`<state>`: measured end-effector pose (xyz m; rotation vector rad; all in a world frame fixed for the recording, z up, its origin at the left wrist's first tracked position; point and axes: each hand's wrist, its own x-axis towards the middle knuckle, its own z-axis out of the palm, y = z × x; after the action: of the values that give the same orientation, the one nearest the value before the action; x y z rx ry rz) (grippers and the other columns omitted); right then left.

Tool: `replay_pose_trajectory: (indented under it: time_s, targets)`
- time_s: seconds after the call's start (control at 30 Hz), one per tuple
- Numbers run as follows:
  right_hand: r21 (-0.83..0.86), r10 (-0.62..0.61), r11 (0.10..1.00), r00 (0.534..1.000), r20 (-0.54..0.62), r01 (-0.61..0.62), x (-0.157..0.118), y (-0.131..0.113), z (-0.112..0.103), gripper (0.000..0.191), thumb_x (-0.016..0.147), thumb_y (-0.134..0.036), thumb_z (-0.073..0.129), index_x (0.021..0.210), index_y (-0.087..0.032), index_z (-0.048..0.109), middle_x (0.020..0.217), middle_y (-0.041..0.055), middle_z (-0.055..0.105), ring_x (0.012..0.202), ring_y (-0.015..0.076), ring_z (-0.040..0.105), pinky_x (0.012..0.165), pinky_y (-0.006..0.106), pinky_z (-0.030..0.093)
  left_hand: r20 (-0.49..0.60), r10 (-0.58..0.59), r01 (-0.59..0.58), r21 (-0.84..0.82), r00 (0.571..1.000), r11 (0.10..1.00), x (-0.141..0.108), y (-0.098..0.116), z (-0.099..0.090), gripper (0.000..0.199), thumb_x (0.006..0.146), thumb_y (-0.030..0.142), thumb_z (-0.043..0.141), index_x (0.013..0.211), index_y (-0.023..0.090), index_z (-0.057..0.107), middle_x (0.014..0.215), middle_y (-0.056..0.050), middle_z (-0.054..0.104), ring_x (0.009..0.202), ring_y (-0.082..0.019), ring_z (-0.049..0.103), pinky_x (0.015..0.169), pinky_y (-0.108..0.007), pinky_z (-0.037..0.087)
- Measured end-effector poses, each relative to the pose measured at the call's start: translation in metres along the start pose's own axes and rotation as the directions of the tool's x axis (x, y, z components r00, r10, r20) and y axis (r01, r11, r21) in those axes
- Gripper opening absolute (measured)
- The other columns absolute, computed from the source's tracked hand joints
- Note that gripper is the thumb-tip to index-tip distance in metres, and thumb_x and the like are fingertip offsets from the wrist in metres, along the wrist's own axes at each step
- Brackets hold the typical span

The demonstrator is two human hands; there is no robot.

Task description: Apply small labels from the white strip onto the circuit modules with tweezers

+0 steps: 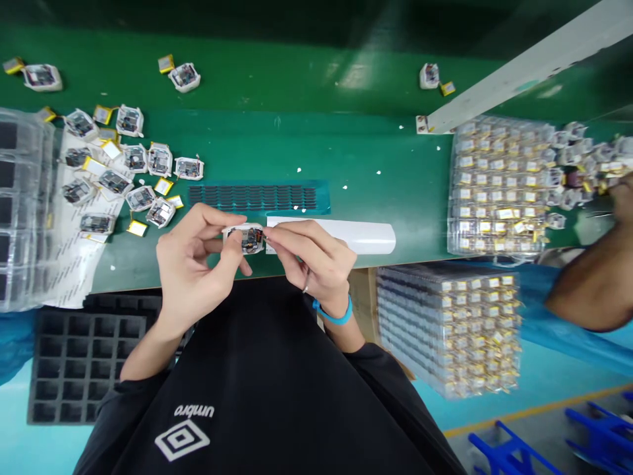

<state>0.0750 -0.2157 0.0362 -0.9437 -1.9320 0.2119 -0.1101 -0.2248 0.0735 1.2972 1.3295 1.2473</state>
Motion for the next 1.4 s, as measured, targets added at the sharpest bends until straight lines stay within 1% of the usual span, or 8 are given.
replay_pose_trajectory:
  time_s: [0.1, 0.23, 0.37, 0.47, 0.67, 0.8, 1.07, 1.4]
  targets:
    - [-0.038, -0.039, 0.999, 0.999, -0.005, 0.039, -0.002, 0.002, -0.001, 0.023, 0.098, -0.002, 0.069, 0.114, -0.017, 0.077, 0.103, 0.0047, 0.082, 0.087, 0.0125, 0.079, 0.071, 0.021, 0.064, 0.094, -0.088, 0.090, -0.022, 0.992, 0.996, 0.003, 0.000, 0.000, 0.010, 0.089, 0.012, 0.080, 0.096, 0.018, 0.075, 0.079, 0.003, 0.078, 0.046, -0.011, 0.072, 0.044, -0.016, 0.057]
    - [-0.090, -0.062, 0.994, 0.998, -0.003, 0.062, -0.002, 0.006, -0.003, 0.021, 0.100, -0.006, 0.068, 0.113, -0.020, 0.077, 0.102, 0.0033, 0.082, 0.084, 0.0110, 0.077, 0.067, 0.019, 0.064, 0.262, -0.185, 0.225, -0.130, 0.947, 0.966, 0.006, -0.007, 0.003, 0.012, 0.085, 0.013, 0.082, 0.095, 0.017, 0.078, 0.073, 0.003, 0.077, 0.042, -0.011, 0.069, 0.041, -0.015, 0.054]
    - [-0.068, -0.044, 0.997, 0.998, 0.048, 0.047, -0.004, 0.009, -0.010, 0.022, 0.102, -0.007, 0.066, 0.114, -0.022, 0.077, 0.104, 0.0017, 0.082, 0.088, 0.0113, 0.079, 0.068, 0.019, 0.065, 0.378, -0.272, 0.392, -0.292, 0.885, 0.872, 0.007, -0.019, 0.005, 0.014, 0.084, 0.023, 0.089, 0.095, 0.016, 0.083, 0.069, 0.000, 0.077, 0.038, -0.013, 0.067, 0.035, -0.017, 0.051]
    - [-0.077, -0.043, 0.996, 0.996, 0.079, 0.049, -0.006, 0.010, -0.018, 0.029, 0.099, -0.001, 0.065, 0.116, -0.021, 0.078, 0.106, 0.0013, 0.084, 0.091, 0.0114, 0.080, 0.070, 0.018, 0.064, 0.418, -0.296, 0.452, -0.345, 0.859, 0.823, 0.007, -0.022, 0.007, 0.018, 0.084, 0.030, 0.092, 0.094, 0.016, 0.085, 0.071, -0.002, 0.079, 0.039, -0.015, 0.068, 0.035, -0.019, 0.053]
    - [-0.044, -0.056, 0.997, 0.991, 0.122, 0.062, -0.008, 0.013, -0.023, 0.022, 0.100, -0.007, 0.069, 0.117, -0.018, 0.078, 0.107, 0.0043, 0.085, 0.091, 0.0134, 0.082, 0.063, 0.019, 0.062, 0.386, -0.268, 0.396, -0.305, 0.883, 0.866, 0.008, -0.018, 0.008, 0.021, 0.082, 0.034, 0.095, 0.091, 0.018, 0.085, 0.067, -0.001, 0.076, 0.034, -0.013, 0.063, 0.032, -0.019, 0.049]
    - [-0.025, -0.044, 0.999, 0.991, 0.125, 0.047, -0.010, 0.013, -0.021, 0.022, 0.102, -0.009, 0.066, 0.119, -0.017, 0.078, 0.106, 0.0041, 0.086, 0.090, 0.0133, 0.082, 0.071, 0.020, 0.066, 0.351, -0.254, 0.352, -0.251, 0.901, 0.902, 0.008, -0.016, 0.007, 0.025, 0.083, 0.040, 0.094, 0.088, 0.018, 0.083, 0.066, -0.002, 0.076, 0.034, -0.014, 0.063, 0.032, -0.021, 0.047]
    - [0.066, -0.028, 0.998, 0.988, 0.152, 0.018, -0.006, 0.015, -0.014, 0.016, 0.103, -0.011, 0.066, 0.116, -0.015, 0.076, 0.102, 0.0053, 0.086, 0.089, 0.0139, 0.083, 0.077, 0.021, 0.067, 0.259, -0.207, 0.252, -0.156, 0.943, 0.955, 0.003, -0.016, 0.004, 0.003, 0.086, 0.020, 0.084, 0.088, 0.019, 0.084, 0.058, 0.002, 0.070, 0.038, -0.014, 0.066, 0.036, -0.019, 0.043]
    - [0.130, -0.033, 0.991, 0.990, 0.138, 0.015, -0.003, 0.012, -0.011, 0.015, 0.102, -0.011, 0.066, 0.112, -0.015, 0.076, 0.098, 0.0052, 0.086, 0.084, 0.0139, 0.082, 0.074, 0.021, 0.067, 0.198, -0.165, 0.181, -0.066, 0.966, 0.981, -0.006, -0.012, 0.000, 0.008, 0.089, 0.018, 0.078, 0.094, 0.018, 0.084, 0.059, 0.002, 0.072, 0.041, -0.014, 0.068, 0.041, -0.020, 0.050]
